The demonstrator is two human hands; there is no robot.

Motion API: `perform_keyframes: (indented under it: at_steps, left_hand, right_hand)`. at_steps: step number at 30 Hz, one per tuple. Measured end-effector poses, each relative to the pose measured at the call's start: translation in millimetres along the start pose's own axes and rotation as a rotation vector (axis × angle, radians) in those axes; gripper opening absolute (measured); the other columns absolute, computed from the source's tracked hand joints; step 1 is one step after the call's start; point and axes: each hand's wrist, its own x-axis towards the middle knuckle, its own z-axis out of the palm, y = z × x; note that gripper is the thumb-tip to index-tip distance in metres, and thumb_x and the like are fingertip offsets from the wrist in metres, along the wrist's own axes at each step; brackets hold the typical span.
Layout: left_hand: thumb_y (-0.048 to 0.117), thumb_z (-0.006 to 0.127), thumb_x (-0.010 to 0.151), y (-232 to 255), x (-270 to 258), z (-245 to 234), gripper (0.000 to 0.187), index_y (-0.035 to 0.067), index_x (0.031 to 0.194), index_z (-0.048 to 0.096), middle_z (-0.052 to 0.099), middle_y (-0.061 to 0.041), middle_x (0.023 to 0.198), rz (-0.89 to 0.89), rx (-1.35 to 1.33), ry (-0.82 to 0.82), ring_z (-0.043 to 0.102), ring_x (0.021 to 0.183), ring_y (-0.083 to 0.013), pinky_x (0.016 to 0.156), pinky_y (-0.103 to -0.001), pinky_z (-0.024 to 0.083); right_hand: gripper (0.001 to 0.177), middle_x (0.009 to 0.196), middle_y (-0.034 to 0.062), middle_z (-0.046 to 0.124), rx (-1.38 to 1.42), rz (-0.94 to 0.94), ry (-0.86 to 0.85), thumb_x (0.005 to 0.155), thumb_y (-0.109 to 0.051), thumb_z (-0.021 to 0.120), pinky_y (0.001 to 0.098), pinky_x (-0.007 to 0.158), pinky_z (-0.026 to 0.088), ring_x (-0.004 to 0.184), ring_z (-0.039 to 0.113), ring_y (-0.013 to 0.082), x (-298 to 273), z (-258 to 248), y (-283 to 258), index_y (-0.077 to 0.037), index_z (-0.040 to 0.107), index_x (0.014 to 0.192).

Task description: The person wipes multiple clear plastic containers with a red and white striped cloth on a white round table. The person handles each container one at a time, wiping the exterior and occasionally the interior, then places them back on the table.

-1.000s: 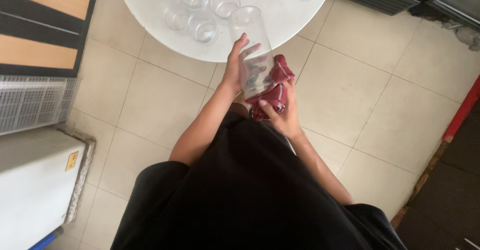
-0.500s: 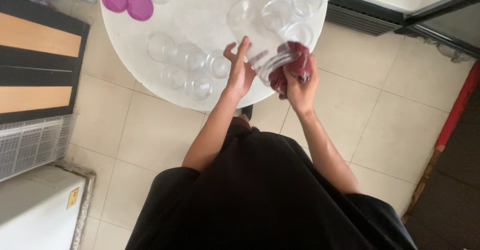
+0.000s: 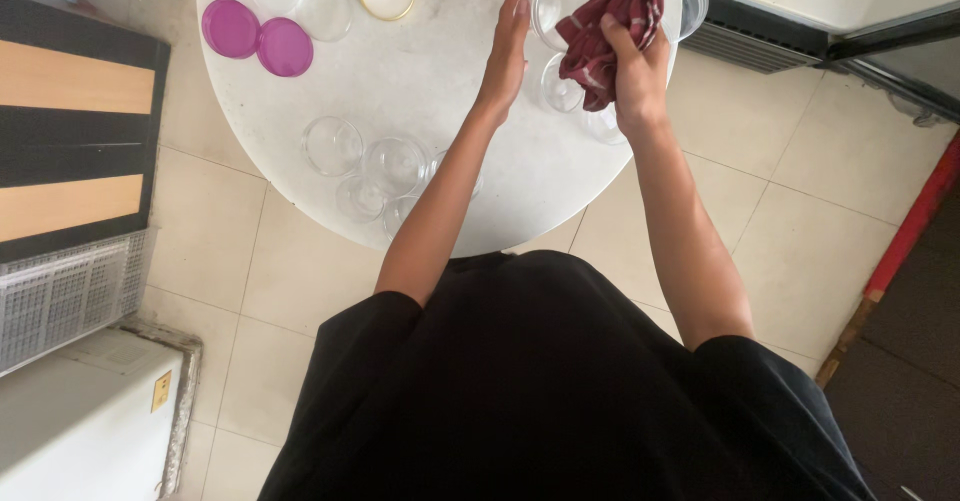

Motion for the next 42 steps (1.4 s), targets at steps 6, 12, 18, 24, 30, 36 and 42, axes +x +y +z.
perform_keyframes:
  at_steps: [6,12,18,24,30,36,42]
  left_hand:
    - [0.079,0.029,0.09,-22.0,32.2,0.7,0.088,0.031,0.163,0.016,0.021,-0.004,0.171,-0.142,-0.019,0.013,0.037,0.149,-0.0402,0.105,-0.063,0.043]
    - [0.077,0.031,0.088,-29.7,29.6,-2.7,0.088,0.031,0.162,0.016,0.018,-0.004,0.171,-0.166,0.039,-0.014,0.04,0.144,-0.0419,0.107,-0.063,0.043]
    - [0.067,0.032,0.099,-35.6,12.0,-2.6,0.08,0.025,0.164,0.012,0.017,-0.013,0.17,-0.123,0.177,0.017,0.014,0.157,-0.0342,0.118,-0.058,0.025]
    - [0.056,0.042,0.104,-30.6,-63.1,10.8,0.066,0.017,0.156,0.038,0.043,-0.013,0.16,0.075,0.086,0.094,0.042,0.146,-0.0286,0.111,-0.045,0.043]
    - [0.049,0.062,0.101,-23.0,-194.3,40.1,0.067,0.009,0.152,0.042,0.054,-0.012,0.144,0.133,0.09,-0.144,0.065,0.118,-0.0226,0.101,-0.036,0.052]
    - [0.042,0.073,0.089,-45.3,-318.1,36.0,0.081,0.009,0.153,0.034,0.058,-0.015,0.138,-0.014,0.072,-0.222,0.062,0.122,-0.0287,0.1,-0.042,0.054]
    - [0.037,0.074,0.093,-82.1,-404.2,-14.3,0.07,0.004,0.147,0.045,0.067,-0.016,0.13,0.083,0.265,-0.157,0.069,0.12,-0.0283,0.105,-0.041,0.055]
  right_hand:
    - [0.019,0.107,0.0083,0.069,0.233,-0.039,0.082,0.106,-0.011,0.065,0.0353,0.084,0.06,0.094,0.07,0.0188,19.7,-15.4,22.3,0.0,0.058,0.12]
    - [0.025,0.112,0.0097,0.067,0.261,-0.043,0.106,0.107,-0.016,0.063,0.0363,0.089,0.059,0.098,0.068,0.0188,5.5,-31.8,23.7,0.0,0.058,0.124]
    - [0.028,0.116,0.0089,0.065,0.293,-0.077,0.15,0.106,-0.018,0.063,0.0371,0.089,0.06,0.101,0.067,0.0186,-35.0,-38.2,16.1,-0.001,0.055,0.127]
    - [0.036,0.125,0.0093,0.064,0.362,-0.115,0.095,0.105,-0.023,0.06,0.0385,0.1,0.056,0.113,0.065,0.0211,-111.2,-42.8,11.0,-0.002,0.054,0.134]
    - [0.046,0.135,0.0112,0.062,0.521,0.031,0.023,0.105,-0.029,0.054,0.0432,0.114,0.049,0.126,0.061,0.0255,-214.4,-41.8,34.2,-0.001,0.051,0.141]
    - [0.084,0.138,0.0154,0.06,0.601,0.265,-0.176,0.093,-0.067,0.047,0.0474,0.111,0.052,0.13,0.059,0.0323,-323.7,-38.0,72.3,-0.001,0.048,0.146]
    - [0.09,0.135,0.0219,0.061,0.554,0.444,-0.295,0.091,-0.07,0.056,0.0548,0.101,0.055,0.122,0.063,0.0382,-388.4,-32.9,111.6,0.001,0.046,0.146]
